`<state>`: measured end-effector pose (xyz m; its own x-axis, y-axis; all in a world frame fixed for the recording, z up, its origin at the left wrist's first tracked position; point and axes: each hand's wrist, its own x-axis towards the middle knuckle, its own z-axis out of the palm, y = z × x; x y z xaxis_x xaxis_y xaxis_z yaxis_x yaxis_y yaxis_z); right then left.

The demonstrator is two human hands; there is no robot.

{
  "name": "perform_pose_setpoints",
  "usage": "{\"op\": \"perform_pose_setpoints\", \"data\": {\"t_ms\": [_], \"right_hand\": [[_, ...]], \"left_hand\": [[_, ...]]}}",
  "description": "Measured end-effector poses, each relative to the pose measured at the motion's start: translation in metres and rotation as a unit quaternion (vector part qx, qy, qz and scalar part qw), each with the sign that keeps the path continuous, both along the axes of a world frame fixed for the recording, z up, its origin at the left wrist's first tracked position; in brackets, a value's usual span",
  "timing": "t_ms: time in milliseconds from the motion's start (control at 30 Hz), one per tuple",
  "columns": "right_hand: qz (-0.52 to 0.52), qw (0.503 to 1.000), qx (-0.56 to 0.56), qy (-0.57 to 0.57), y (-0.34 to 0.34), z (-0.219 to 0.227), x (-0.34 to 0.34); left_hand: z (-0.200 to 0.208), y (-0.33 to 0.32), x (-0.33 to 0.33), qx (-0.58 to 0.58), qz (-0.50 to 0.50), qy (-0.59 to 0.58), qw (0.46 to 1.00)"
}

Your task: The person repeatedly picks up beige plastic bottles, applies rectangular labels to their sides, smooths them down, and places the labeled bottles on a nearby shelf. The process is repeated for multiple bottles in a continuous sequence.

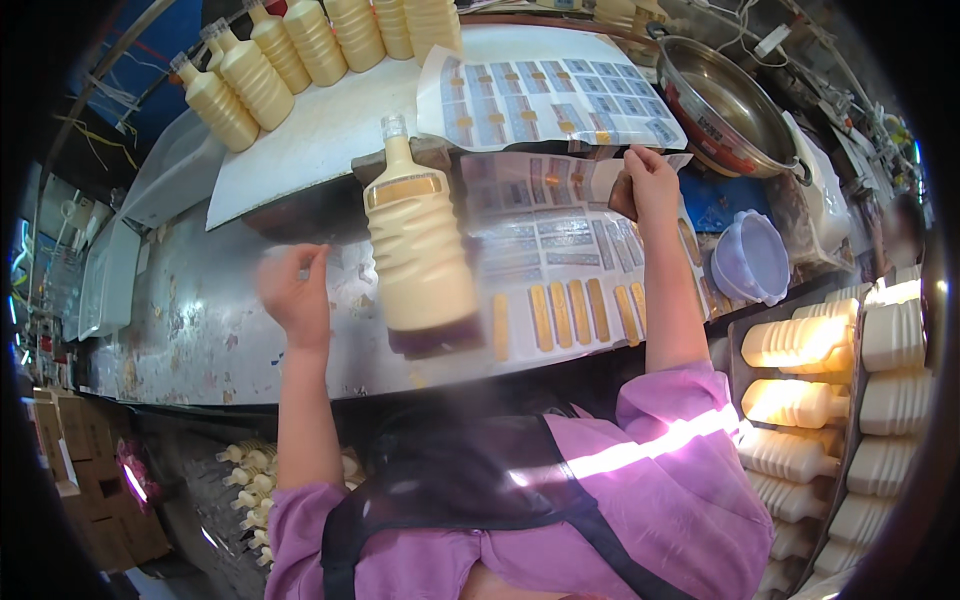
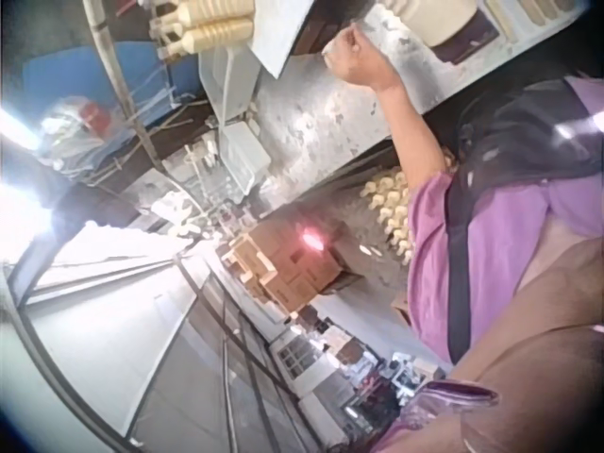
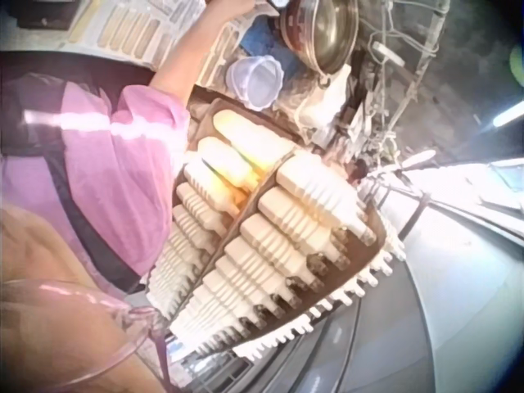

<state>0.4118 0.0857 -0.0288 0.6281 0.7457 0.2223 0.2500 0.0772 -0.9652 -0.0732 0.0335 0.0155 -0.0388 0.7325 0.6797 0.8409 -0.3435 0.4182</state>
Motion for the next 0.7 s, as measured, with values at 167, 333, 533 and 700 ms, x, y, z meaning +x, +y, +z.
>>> {"op": "perform_pose_setpoints", "data": {"t_ms": [167, 333, 533, 700], "right_hand": [[0.05, 0.992, -0.051, 0.108, 0.015, 0.001, 0.001], [0.069, 0.98, -0.043, 0.182, 0.009, 0.008, 0.002], [0.084, 0.976, -0.025, 0.201, 0.004, 0.024, -0.004], [0.029, 0.989, -0.03, 0.14, 0.016, 0.012, -0.015]], "left_hand": [[-0.028, 0.019, -0.021, -0.135, 0.005, 0.134, 0.982], [-0.019, 0.026, -0.019, -0.018, -0.009, 0.118, 0.993], [0.022, 0.005, 0.008, -0.108, -0.022, -0.142, 0.984], [0.044, -0.014, 0.027, -0.051, -0.085, -0.046, 0.994]]}}
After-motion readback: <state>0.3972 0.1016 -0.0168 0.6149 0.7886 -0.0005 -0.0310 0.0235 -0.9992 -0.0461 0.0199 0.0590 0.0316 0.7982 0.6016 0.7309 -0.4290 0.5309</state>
